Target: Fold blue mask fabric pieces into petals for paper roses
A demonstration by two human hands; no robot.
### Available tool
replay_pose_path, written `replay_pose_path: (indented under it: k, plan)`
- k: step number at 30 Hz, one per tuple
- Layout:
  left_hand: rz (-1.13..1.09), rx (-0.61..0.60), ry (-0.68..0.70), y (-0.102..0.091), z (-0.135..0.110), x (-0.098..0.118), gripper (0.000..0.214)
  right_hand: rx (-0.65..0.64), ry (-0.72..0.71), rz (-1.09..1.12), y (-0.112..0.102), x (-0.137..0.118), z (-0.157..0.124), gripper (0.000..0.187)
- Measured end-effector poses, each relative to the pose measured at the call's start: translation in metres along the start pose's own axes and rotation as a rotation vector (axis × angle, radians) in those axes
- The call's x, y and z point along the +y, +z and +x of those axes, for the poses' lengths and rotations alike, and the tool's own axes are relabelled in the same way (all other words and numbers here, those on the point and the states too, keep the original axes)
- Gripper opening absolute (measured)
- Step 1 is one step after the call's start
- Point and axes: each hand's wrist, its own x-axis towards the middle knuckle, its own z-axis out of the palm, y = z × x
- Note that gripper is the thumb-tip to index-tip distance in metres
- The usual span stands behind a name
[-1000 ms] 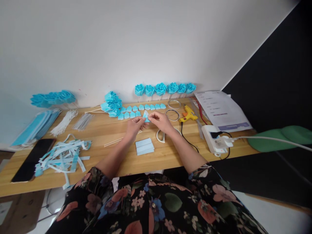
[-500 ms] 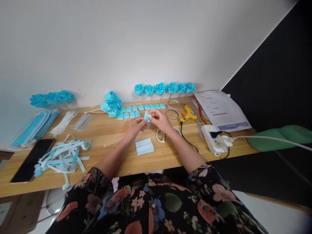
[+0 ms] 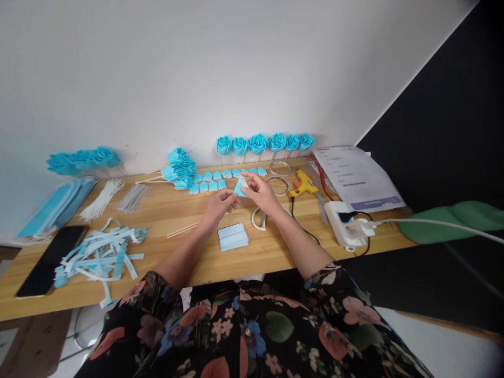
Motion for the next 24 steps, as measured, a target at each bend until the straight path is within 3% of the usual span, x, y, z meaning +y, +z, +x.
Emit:
replay_pose_path:
  k: [11, 24]
  plan:
    - [-0.078, 0.014, 0.062, -0.0025, -0.0014, 0.0013, 0.032, 0.004, 0.043, 0.158, 0.0015, -0.0021, 0.0014, 0.056]
    - [-0.019, -0.010, 0.056, -0.0018, 0.0003, -0.0020, 0.041, -0.021, 0.003, 0.069, 0.0047, 0.0015, -0.0019, 0.049]
